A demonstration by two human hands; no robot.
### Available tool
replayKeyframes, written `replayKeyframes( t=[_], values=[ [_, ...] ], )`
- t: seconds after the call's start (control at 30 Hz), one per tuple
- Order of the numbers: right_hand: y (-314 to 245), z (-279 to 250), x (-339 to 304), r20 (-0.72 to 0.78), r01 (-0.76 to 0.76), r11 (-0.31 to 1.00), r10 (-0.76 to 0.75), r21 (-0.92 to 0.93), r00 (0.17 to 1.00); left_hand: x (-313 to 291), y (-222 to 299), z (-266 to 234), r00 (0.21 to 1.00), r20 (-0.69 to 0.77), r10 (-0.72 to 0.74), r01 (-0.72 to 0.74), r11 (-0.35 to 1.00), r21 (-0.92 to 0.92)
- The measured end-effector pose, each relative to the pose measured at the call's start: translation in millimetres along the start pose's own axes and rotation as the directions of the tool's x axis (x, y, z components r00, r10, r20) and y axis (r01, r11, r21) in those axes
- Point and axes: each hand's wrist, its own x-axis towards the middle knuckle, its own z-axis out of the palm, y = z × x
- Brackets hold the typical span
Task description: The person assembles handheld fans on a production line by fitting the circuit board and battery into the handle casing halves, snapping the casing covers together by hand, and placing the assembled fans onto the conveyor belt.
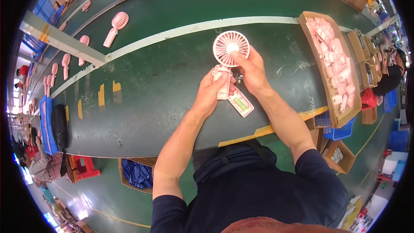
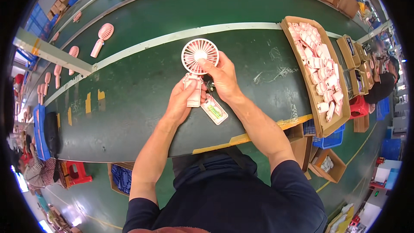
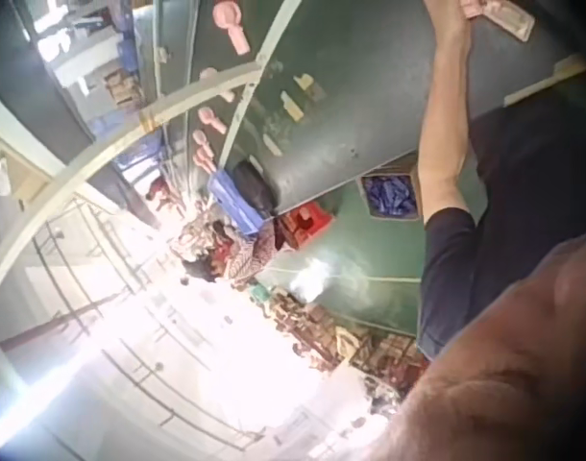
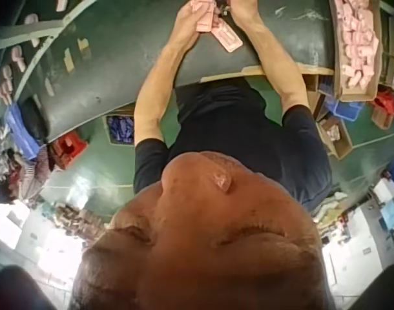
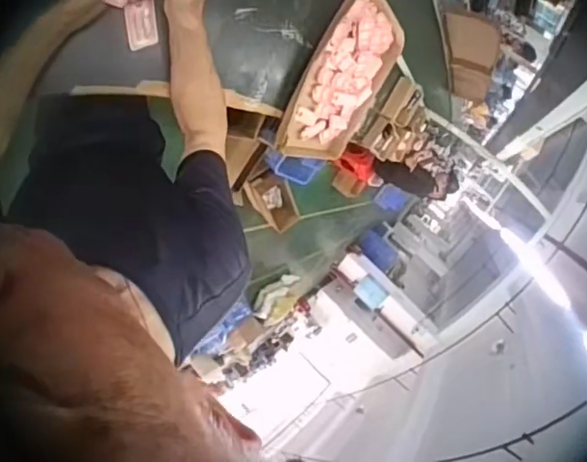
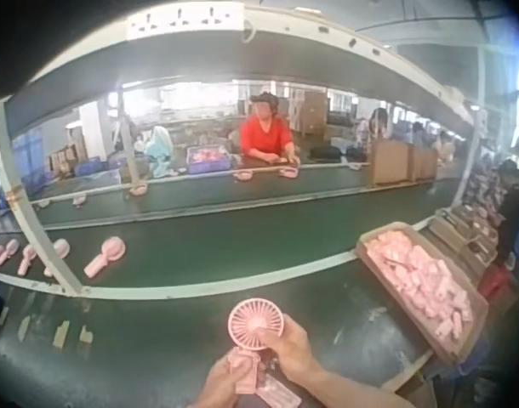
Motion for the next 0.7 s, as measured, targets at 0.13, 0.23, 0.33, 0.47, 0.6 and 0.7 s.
replayKeyframes(
  t=[0.13,0.23,0.33,0.47,0.6,0.7],
  values=[
    [3,0,0,0.015,-0.031,0.999,0.032,-0.017,0.999,-4,0,4,0.999,-0.043,-0.028,0.030,0.999,0.044],
    [4,0,0,0.044,-0.026,0.998,0.029,-0.062,0.999,-4,0,1,0.998,-0.059,-0.026,0.030,0.998,0.063],
    [6,-3,2,0.042,-0.034,0.997,0.036,-0.063,0.998,-5,4,4,0.997,-0.076,-0.027,0.034,0.995,0.095],
    [6,-3,5,0.049,-0.088,0.996,0.088,-0.010,0.995,-4,20,-15,0.994,-0.073,-0.087,0.102,0.967,0.235],
    [3,-6,11,0.042,-0.033,0.998,0.031,0.049,0.999,-2,37,-27,0.848,0.029,0.528,-0.195,0.261,0.945],
    [6,-7,10,0.027,-0.012,0.998,0.010,0.058,1.000,-8,48,-2,0.528,0.359,0.770,-0.137,-0.340,0.931]
  ],
)
